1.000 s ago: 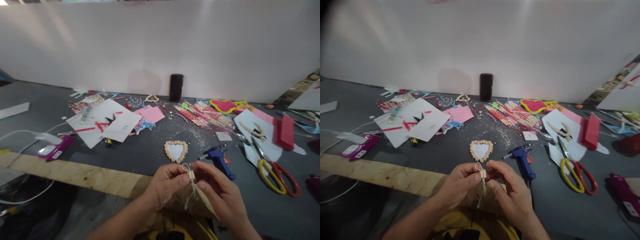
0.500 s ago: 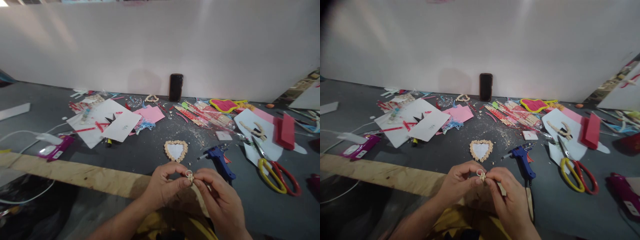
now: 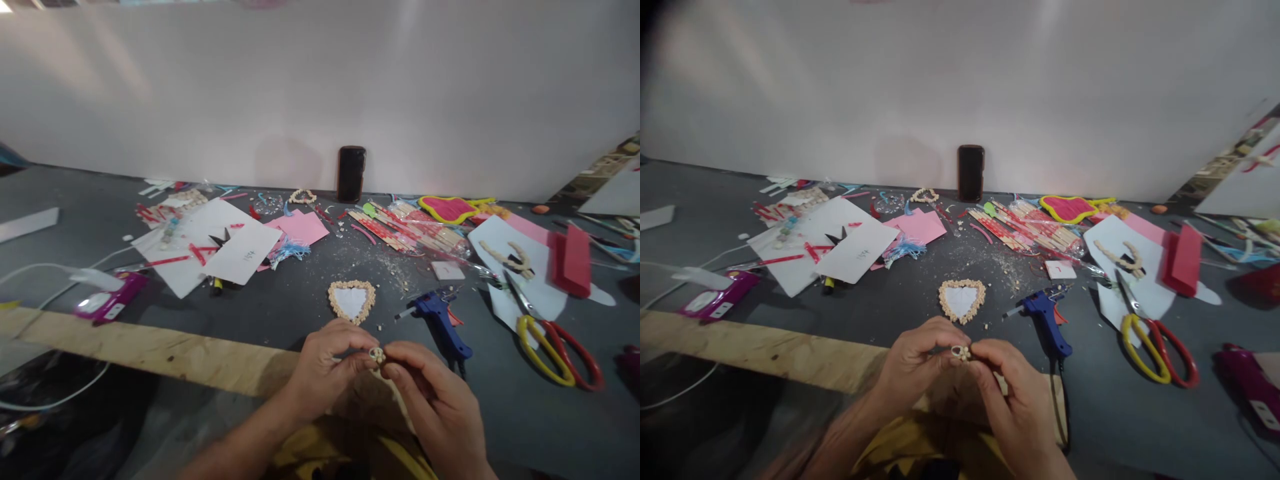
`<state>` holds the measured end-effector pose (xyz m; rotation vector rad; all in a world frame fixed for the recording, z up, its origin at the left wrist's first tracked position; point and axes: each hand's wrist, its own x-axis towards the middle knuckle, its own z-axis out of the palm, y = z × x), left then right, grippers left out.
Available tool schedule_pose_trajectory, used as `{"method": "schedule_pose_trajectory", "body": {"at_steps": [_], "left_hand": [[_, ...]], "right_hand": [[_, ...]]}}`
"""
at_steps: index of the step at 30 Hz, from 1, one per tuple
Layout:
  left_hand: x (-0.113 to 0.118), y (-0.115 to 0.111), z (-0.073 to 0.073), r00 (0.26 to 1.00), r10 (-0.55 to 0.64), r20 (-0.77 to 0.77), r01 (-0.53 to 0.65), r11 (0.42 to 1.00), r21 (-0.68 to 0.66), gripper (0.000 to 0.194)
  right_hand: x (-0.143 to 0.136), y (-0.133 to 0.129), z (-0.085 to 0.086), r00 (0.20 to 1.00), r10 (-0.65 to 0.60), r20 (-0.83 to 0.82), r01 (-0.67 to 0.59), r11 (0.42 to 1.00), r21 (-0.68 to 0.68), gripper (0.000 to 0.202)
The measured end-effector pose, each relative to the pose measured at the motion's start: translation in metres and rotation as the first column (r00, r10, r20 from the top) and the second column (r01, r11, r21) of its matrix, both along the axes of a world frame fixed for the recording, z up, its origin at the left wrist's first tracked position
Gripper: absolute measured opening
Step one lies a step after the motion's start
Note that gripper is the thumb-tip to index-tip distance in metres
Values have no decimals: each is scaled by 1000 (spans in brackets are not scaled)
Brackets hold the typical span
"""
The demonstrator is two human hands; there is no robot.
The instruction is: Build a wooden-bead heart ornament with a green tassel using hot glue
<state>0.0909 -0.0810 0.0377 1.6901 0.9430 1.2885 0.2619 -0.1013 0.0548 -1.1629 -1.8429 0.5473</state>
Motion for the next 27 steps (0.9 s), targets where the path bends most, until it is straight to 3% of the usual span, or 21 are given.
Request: {"method": "schedule_pose_trajectory", "body": {"at_steps": [15, 20, 24, 27], "left_hand": [[3, 2, 1, 999, 43, -24, -37, 970, 239, 17], [4, 0, 4, 996, 90, -28, -81, 969, 232, 13], [3, -1, 2, 996, 79, -44, -67, 970, 233, 15], [2, -1, 1, 998, 59, -29, -56, 995, 80, 17]], "right_hand": [[-4, -3, -8, 998, 65, -11, -64, 995, 79, 22], [-6, -2, -7, 999, 53, 4, -53, 991, 122, 22], [-5, 0, -5, 996, 60, -62, -58, 997, 44, 22], [-5, 0, -4, 987, 12, -163, -31, 993, -115, 20]]}}
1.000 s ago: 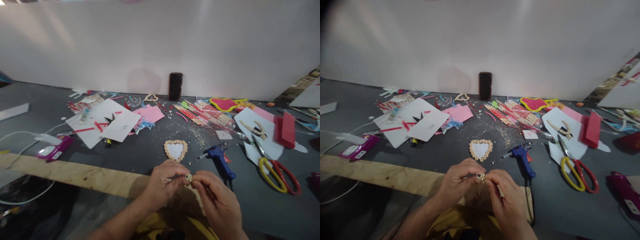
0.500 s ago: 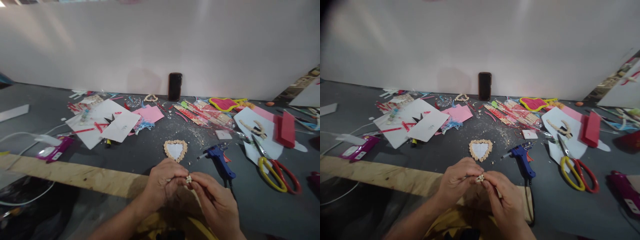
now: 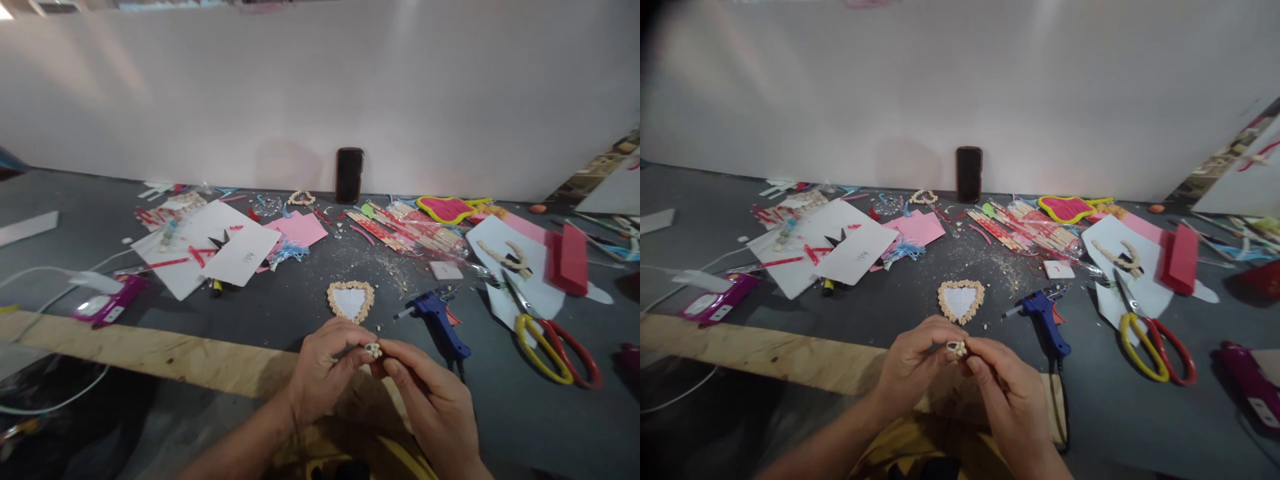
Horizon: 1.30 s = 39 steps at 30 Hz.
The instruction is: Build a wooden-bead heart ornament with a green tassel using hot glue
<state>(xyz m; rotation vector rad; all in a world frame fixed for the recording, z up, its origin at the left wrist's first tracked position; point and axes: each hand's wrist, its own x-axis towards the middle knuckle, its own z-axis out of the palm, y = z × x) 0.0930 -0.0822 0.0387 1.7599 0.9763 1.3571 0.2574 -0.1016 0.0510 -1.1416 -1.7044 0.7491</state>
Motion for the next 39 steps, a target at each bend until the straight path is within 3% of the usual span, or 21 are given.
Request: {"method": "schedule_pose_trajectory", "body": {"at_steps": [3, 6, 16, 18, 21, 25, 29, 32, 36, 39], "left_hand": [[1, -1, -1, 1000, -10, 28, 13, 989, -144, 19], [2, -2, -1, 1000, -25, 17, 27, 988, -149, 20], [2, 4, -5, 995, -10, -101, 30, 980, 195, 15], [2, 4, -5, 992, -17, -122, 35, 988, 152, 21], [2, 3, -1, 989, -96, -113, 87, 992, -88, 30], [0, 1, 3, 975, -220, 33, 213, 879, -427, 30], [0, 0, 1, 934, -252, 255, 358, 666, -654, 38], [0, -1, -1, 887, -249, 389, 460, 559, -690, 45], [-1, -1, -2, 846, -251, 471, 531, 471, -704, 47], [-3, 0, -4, 831, -281, 481, 556, 475, -682, 47]], "right_hand": [[-1, 0, 1, 997, -38, -62, 30, 992, -123, 10], [-2, 1, 1, 998, -24, -52, 17, 991, -135, 9], [-1, 1, 4, 999, -43, 0, 43, 995, -85, 12], [2, 2, 2, 999, -35, 2, 35, 994, -108, 13], [11, 5, -1, 998, -47, -31, 41, 984, -171, 10], [20, 10, 2, 997, 10, -75, -30, 959, -282, 25], [20, 16, 13, 982, 176, -73, -190, 913, -361, 31], [16, 20, 15, 951, 252, -181, -309, 818, -485, 29], [13, 22, 10, 912, 131, -388, -356, 723, -592, 28], [12, 22, 7, 898, 81, -432, -362, 693, -624, 29]]}}
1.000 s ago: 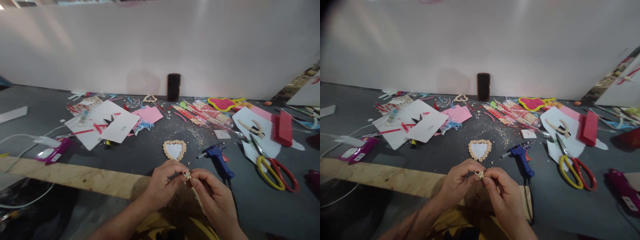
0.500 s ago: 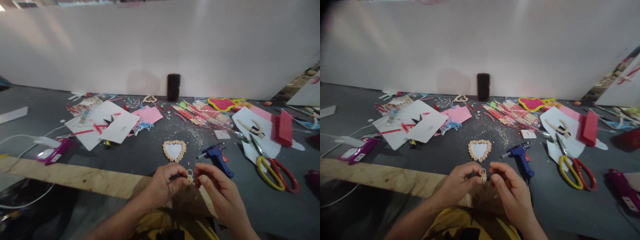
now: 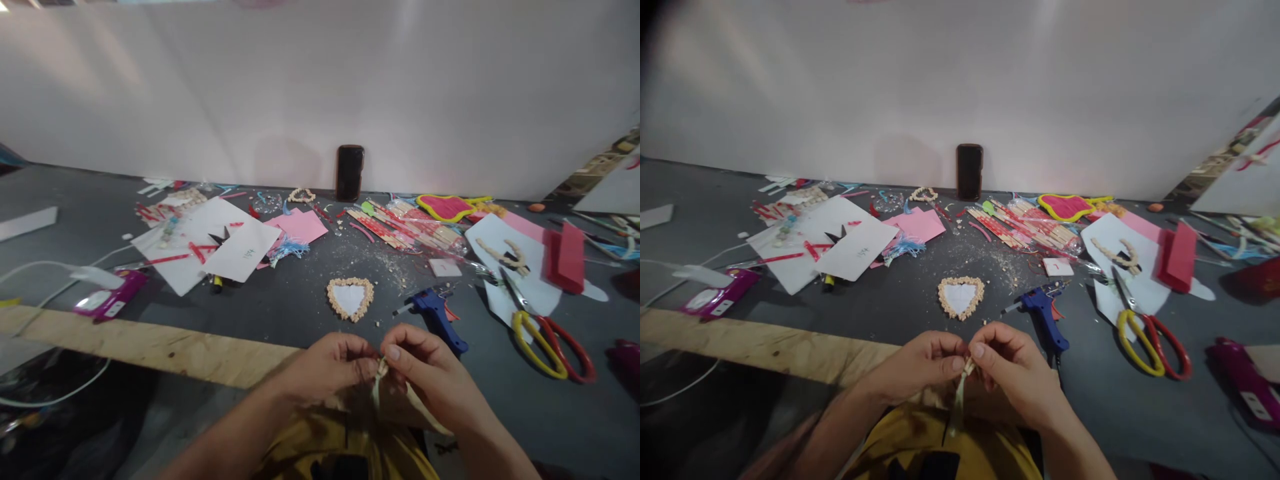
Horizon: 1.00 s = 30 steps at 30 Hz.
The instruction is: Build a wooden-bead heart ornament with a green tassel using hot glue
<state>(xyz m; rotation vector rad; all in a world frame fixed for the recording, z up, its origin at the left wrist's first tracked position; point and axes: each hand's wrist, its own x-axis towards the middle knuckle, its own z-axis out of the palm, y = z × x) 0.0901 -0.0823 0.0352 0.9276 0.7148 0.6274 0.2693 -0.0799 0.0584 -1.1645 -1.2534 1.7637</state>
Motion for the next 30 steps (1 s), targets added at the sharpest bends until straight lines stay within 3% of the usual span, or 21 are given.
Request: {"method": "schedule_pose_trajectory", "body": {"at_steps": [7, 11, 18, 30], "left_hand": [[-6, -1, -8, 983, 170, 70, -163, 982, -93, 47], [-9, -1, -2, 991, 98, 90, -92, 994, -65, 45], [-7, -5, 2, 987, 158, 29, -156, 985, -80, 44], [-6, -6, -2, 978, 177, 107, -172, 984, -55, 41]], "right_hand": [[-1, 0, 1, 999, -15, -40, 13, 999, -35, 30], [2, 0, 0, 1000, -8, 4, 8, 1000, -19, 29], [5, 2, 13, 925, -140, 354, 26, 951, 308, 28], [2, -2, 18, 888, -154, 432, -55, 899, 434, 20]]}}
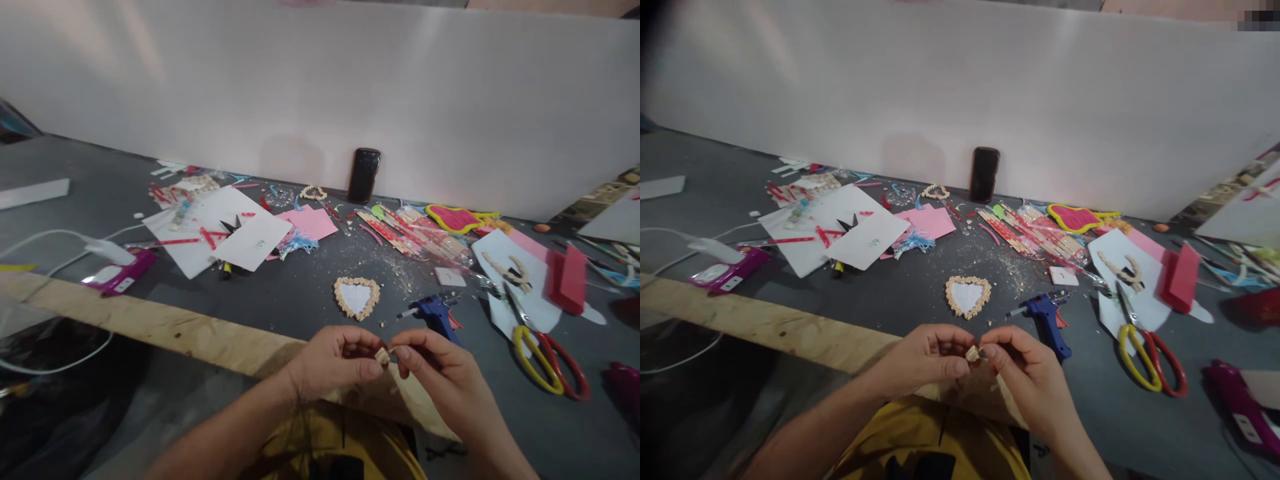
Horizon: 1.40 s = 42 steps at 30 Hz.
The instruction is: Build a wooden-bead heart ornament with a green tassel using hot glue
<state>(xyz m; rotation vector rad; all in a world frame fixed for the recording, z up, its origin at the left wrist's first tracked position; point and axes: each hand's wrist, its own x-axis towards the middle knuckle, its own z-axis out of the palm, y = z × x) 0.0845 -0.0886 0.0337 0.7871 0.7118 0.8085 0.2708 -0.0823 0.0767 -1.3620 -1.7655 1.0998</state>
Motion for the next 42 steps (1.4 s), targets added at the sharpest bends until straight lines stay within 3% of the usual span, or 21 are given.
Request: {"method": "schedule_pose_trajectory", "body": {"at_steps": [4, 8, 12, 16, 21, 26, 42], "left_hand": [[3, 0, 5, 997, 32, -64, -34, 999, -37, 40], [8, -1, 7, 992, 113, 55, -109, 992, -67, 36], [13, -2, 6, 964, 242, 106, -237, 970, -58, 28], [16, -4, 8, 956, 294, 7, -294, 956, -18, 24], [16, -5, 10, 933, 325, -157, -311, 944, 108, 20], [16, -5, 10, 911, 351, -214, -312, 930, 196, 20], [19, -6, 4, 917, 387, -100, -350, 898, 268, 8]], "right_hand": [[-3, -2, 0, 1000, 10, -12, -10, 1000, 20, 19], [-2, -3, -4, 990, -91, -112, 95, 995, 32, 24], [-3, -8, -11, 998, -53, -31, 55, 993, 102, 15], [-7, -15, -16, 999, -44, 5, 42, 974, 222, 10], [-10, -16, -16, 998, -54, -29, 59, 967, 249, 9], [-10, -16, -16, 997, -43, -68, 61, 959, 276, 7], [-9, -15, -21, 995, -30, -93, 60, 937, 344, 9]]}}
